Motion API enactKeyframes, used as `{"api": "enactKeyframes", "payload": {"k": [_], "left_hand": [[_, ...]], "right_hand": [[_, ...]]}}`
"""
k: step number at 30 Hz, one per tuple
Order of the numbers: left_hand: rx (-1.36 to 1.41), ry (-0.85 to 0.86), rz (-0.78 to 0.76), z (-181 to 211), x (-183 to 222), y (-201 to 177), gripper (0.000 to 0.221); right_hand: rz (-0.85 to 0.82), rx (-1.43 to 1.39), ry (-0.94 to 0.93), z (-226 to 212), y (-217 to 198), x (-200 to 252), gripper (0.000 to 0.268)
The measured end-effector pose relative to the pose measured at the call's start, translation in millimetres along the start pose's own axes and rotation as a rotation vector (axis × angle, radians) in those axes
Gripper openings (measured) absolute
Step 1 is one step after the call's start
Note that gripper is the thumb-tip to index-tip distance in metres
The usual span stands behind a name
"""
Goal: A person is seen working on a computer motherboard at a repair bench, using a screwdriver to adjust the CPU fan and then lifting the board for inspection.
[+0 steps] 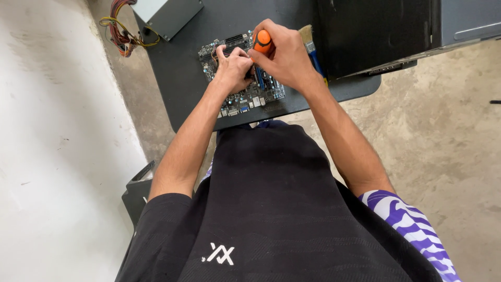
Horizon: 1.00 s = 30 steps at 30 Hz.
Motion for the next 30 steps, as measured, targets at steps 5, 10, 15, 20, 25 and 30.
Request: {"api": "enactKeyframes", "payload": {"k": [5, 10, 15, 20, 25, 30], "left_hand": [[0.274, 0.119, 0.112, -3, 9, -6, 0.027], [0.464, 0.142, 0.2, -15, 17, -10, 0.047], [0.486, 0.166, 0.272, -3, 40, -38, 0.032], [0.58, 0.117, 0.36, -4, 45, -48, 0.003], [0.588, 0.082, 0.314, -10, 48, -48, 0.007], [0.467, 0.12, 0.372, -2, 56, -57, 0.035]], "right_hand": [[-0.028, 0.054, -0.044, 4, 3, 2, 0.038], [0.02, 0.174, -0.059, 18, 11, 5, 0.058], [0.161, 0.035, -0.231, -5, 13, -3, 0.02], [0.289, -0.451, -0.04, 17, 28, 6, 0.038], [0.079, -0.58, -0.118, -20, 18, -3, 0.04], [-0.013, -0.264, -0.237, -40, 3, -8, 0.035]]}}
Point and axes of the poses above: each hand's wrist, its own x-axis away from the middle knuckle, its own y-axis out of the palm, z = x × y, the point moved 9 cm from there along -x, towards the middle knuckle, and after that the axes turned 15 degrees about -y, right-handed, at the moved point
